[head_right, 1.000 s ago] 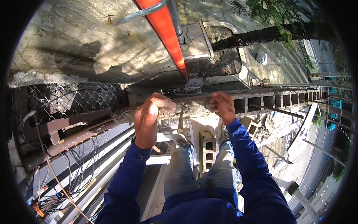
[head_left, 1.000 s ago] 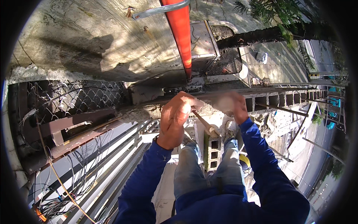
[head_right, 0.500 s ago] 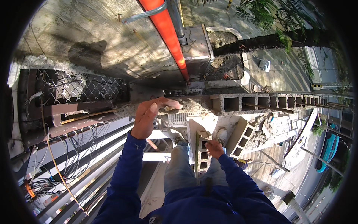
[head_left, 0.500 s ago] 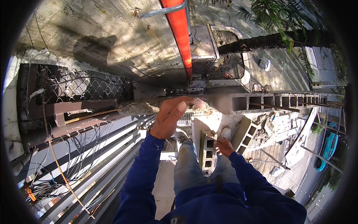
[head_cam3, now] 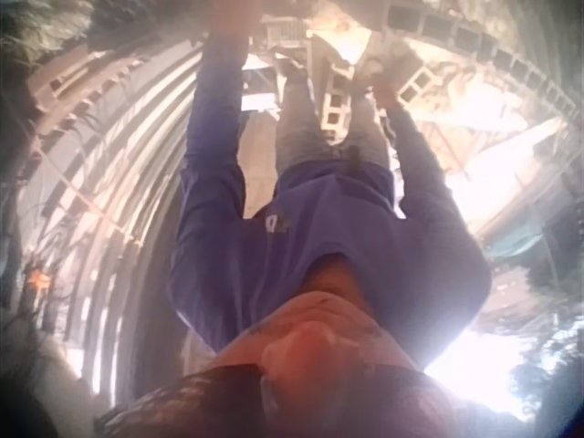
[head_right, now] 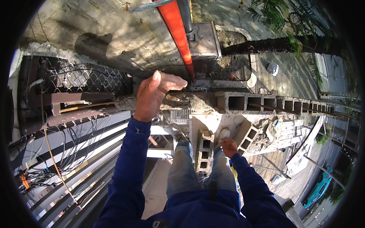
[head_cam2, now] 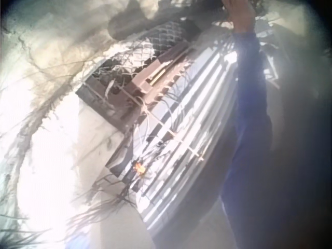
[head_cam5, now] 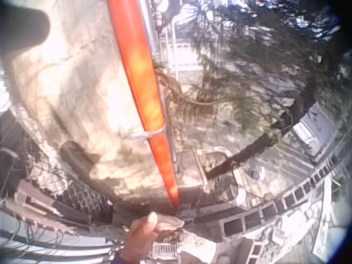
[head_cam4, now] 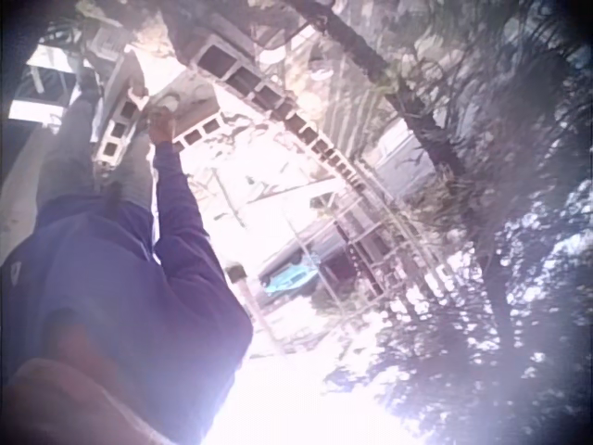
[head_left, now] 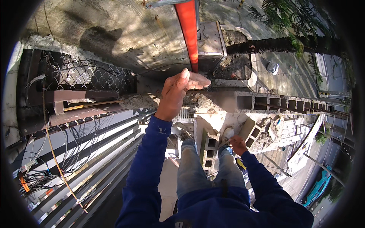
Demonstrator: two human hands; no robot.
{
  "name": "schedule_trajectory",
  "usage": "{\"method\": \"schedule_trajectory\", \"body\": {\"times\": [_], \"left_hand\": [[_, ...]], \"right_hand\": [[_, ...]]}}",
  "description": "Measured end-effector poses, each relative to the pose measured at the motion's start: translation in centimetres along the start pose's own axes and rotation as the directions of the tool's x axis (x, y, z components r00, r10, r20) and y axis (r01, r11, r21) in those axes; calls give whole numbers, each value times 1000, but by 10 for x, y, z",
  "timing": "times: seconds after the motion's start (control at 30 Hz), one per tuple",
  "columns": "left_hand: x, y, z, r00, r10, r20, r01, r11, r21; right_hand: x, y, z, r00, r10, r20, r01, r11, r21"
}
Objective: The person places hollow concrete blocks onto a wall under construction, aligns them, and taps them into position using a hammer. The person repeats this process for multiple blocks along the wall.
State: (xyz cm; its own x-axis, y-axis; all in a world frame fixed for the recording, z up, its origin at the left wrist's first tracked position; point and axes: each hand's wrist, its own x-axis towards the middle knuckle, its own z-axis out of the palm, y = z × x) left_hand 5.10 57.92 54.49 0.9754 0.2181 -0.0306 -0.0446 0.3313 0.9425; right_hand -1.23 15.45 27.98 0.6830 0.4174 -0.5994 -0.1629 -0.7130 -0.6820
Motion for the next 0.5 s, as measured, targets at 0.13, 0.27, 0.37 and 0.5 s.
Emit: {"method": "schedule_trajectory", "body": {"times": [0.13,0.27,0.37,0.5], "left_hand": [[-4,21,-9,999,12,53,-22,983,182],[-14,20,-8,984,18,177,-80,933,350],[-26,5,-10,977,145,153,-196,893,405],[-29,29,4,990,-22,139,-26,942,334]], "right_hand": [[-10,-60,7,991,97,97,-118,964,240],[-9,-64,12,967,226,119,-249,938,243],[-8,-58,19,966,231,120,-251,947,200],[-14,-52,22,938,323,126,-344,915,212]]}}
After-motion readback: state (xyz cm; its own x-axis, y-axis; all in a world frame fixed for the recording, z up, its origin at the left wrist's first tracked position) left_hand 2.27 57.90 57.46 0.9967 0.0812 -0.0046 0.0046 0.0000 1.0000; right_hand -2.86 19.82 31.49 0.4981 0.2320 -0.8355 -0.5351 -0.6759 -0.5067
